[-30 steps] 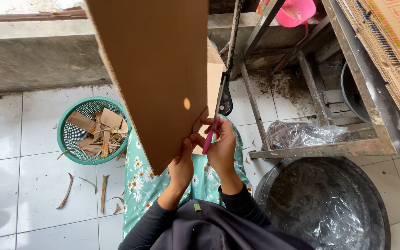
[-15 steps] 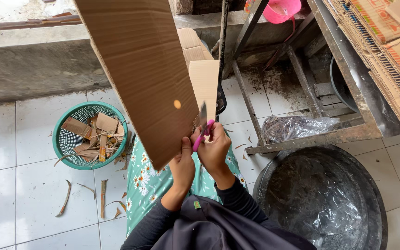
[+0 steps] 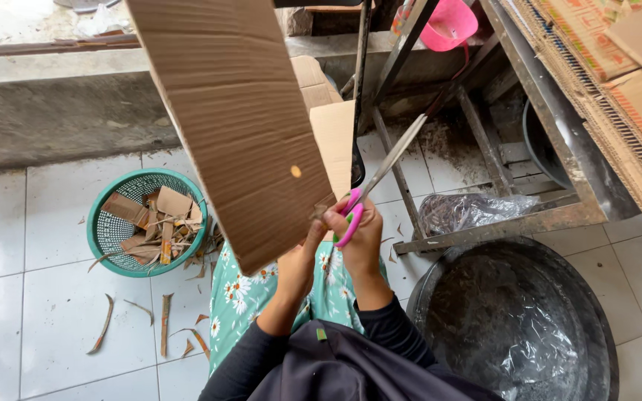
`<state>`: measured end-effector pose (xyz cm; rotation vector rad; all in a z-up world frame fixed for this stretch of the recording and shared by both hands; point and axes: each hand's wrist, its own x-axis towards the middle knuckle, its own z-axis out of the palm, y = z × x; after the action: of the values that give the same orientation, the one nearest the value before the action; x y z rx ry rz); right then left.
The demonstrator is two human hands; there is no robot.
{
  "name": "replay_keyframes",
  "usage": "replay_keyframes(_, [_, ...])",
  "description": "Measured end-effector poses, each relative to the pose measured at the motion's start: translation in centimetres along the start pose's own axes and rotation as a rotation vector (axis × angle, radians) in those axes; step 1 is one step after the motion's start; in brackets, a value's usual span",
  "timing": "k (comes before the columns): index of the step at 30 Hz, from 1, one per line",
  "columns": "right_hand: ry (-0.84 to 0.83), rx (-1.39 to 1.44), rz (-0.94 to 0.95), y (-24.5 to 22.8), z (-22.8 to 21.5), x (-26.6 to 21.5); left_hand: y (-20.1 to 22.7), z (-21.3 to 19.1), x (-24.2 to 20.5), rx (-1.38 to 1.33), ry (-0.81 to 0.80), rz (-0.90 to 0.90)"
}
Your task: The person uses pink-handled scissors to cut a piece of corrugated cardboard into a rounded rectangular shape. They trim the edges and corners, then place the finished piece on a stack of similar cutouts on a nearby metal shelf.
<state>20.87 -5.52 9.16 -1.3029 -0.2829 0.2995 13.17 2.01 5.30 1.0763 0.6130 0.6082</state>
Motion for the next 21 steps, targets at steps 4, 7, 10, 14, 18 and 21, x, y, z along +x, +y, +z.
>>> replay_keyframes(4, [-0.017, -0.126, -0.191, 0.8, 1.6, -1.5, -0.3, -0.3, 0.2, -0.071, 0.022, 0.015])
replay_keyframes(7, [-0.007, -0.050, -0.043, 0.7, 1.8, -1.0, -0.3, -0.6, 0.2, -0.105, 0.012, 0.073])
replay_keyframes(10, [0.012, 0.064, 0.074, 0.8, 2.0, -0.9, -0.4, -1.4, 0.2, -0.108, -0.067, 0.137])
replay_keyframes(14, [-0.052, 0.355, 0.056, 1.4, 2.7, 0.0, -0.2, -2.0, 0.9, -0.165, -0.138, 0.242])
replay_keyframes(18, [-0.079, 0.365, 0.100, 2.6, 3.0, 0.6, 0.6, -2.5, 1.0, -0.122, 0.003, 0.193])
replay_keyframes(21, [-0.091, 0.397, 0.060, 2.7, 3.5, 2.1, 2.6, -4.1, 0.8, -0.045, 0.112, 0.167])
